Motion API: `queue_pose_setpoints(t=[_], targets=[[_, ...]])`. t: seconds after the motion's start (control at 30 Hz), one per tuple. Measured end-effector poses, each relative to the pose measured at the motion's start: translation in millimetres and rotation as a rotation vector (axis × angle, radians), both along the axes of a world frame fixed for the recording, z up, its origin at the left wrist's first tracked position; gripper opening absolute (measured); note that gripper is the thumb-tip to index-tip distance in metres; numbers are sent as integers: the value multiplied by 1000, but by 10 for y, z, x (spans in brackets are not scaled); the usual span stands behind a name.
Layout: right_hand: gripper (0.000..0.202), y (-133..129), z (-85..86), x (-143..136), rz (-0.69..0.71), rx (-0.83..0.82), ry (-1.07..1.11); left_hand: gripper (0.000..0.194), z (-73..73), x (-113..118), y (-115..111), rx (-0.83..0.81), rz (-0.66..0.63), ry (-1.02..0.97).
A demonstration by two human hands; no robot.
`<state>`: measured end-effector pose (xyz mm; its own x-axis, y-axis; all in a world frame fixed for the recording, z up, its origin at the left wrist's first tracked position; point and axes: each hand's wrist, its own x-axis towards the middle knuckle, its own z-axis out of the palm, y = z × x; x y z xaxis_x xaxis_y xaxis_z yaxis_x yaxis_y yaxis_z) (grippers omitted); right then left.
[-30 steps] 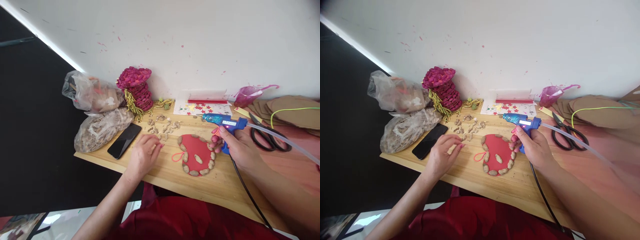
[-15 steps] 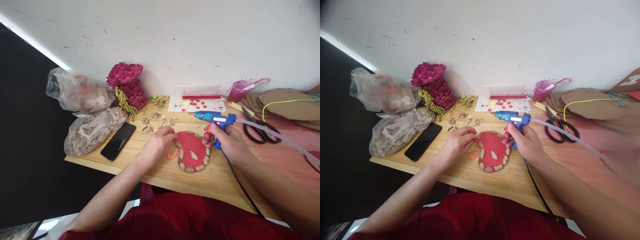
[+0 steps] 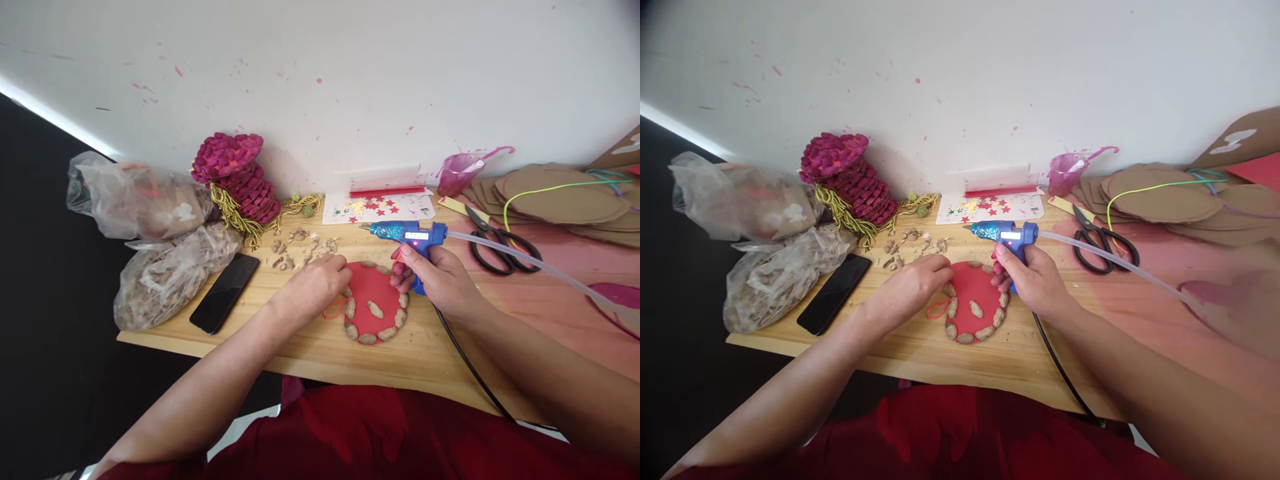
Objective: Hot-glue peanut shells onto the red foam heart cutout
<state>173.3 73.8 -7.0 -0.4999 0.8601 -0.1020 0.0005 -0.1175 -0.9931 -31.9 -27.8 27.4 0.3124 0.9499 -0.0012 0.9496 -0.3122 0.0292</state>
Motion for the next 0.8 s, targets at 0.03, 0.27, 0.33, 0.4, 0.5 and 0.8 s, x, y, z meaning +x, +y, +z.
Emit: queue_pose_setpoints(t=[0.03, 0.27, 0.33, 0.4, 0.5, 0.8], targets=[[45, 2, 0, 1, 2, -1, -3, 17, 7, 13, 11, -2, -11, 6], [47, -1, 10, 6, 9, 19, -5, 14, -36, -22, 81, 42, 6, -15], [47, -6, 15, 7, 14, 14, -7, 13, -98, -95, 105, 68, 95, -182], [48, -9, 21, 7, 18, 5, -9, 11, -177, -176, 129, 79, 199, -421], [50, -10, 25, 3, 18, 2, -5, 6, -290, -269, 157, 27, 370, -849], [49, -6, 4, 9, 13, -8, -3, 17, -187, -476, 40, 40, 558, -1192]])
